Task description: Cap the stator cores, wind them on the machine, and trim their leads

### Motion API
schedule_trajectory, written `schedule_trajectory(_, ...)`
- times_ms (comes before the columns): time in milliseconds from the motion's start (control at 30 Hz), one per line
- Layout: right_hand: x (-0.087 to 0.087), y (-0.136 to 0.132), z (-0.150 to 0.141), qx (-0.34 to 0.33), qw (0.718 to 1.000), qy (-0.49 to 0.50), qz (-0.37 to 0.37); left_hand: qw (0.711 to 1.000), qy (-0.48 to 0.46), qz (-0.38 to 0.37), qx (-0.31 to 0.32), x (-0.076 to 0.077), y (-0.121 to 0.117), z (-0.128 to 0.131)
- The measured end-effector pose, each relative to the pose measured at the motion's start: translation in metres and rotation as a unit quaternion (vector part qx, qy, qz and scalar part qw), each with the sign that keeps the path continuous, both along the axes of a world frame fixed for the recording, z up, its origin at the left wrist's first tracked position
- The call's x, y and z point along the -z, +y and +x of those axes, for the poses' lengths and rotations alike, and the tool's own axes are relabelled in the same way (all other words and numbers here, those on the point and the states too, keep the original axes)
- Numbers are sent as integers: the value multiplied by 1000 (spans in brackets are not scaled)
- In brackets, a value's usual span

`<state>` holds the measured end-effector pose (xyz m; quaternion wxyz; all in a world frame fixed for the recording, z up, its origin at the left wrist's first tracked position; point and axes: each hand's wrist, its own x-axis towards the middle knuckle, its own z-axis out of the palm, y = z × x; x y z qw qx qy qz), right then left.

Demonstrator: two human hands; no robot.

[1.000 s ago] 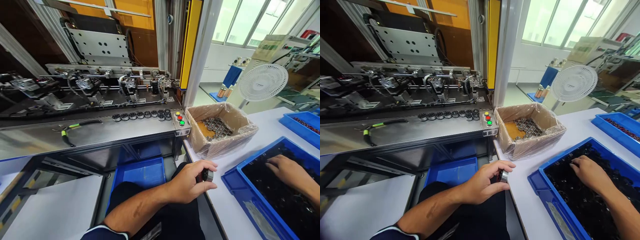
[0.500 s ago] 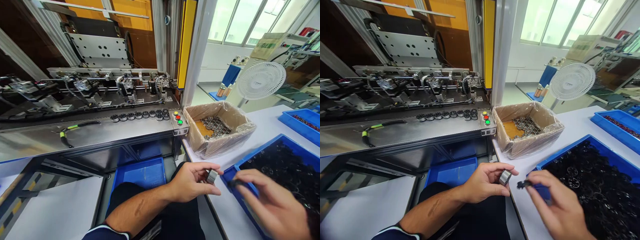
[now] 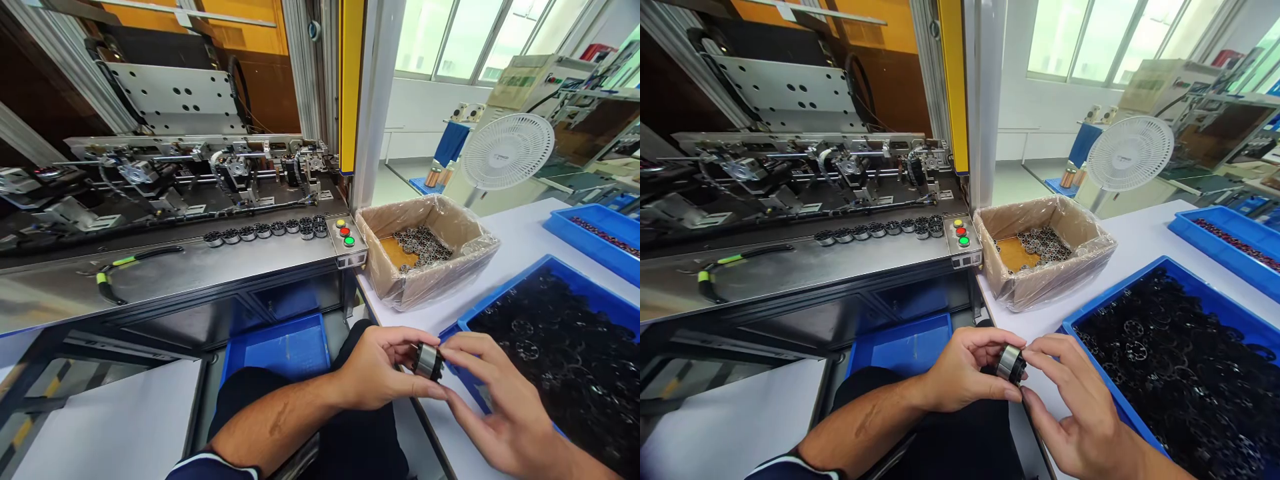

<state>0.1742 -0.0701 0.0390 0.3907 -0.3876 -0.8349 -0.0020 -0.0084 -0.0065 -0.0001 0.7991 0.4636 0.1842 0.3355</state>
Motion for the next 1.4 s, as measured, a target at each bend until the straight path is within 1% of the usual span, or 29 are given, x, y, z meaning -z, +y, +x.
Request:
schedule_trajectory(133,9,1,5,10,998,-40,53,1000,-6,1,0,-2,0,-3)
schedule_trajectory(233,15,2,9,16,996,-54,65,1000,-8,-8,3,-2,0,-3)
schedule_trajectory(467,15,0,11,17,992,-81,92,999,-20,-32,10,-3,-1,-2)
schedule_trajectory(633,17,-1,13,11,992,-96,84,999,-16,-34,8,-3,-2,-2)
schedule_trajectory(800,19,-2,15,11,991,-101,91,999,-6,-41,7,-2,-2,-1)
schedule_trajectory(1067,13,-3,12,20,990,-104,98,999,-11,-51,6,0,-2,1)
schedule_trajectory(1233,11,-3,13,12,989,-115,87,997,-6,-75,19,-3,-1,-1)
schedule_trajectory(1400,15,-4,16,0,988,-133,77,995,5,-87,46,-5,-2,-2)
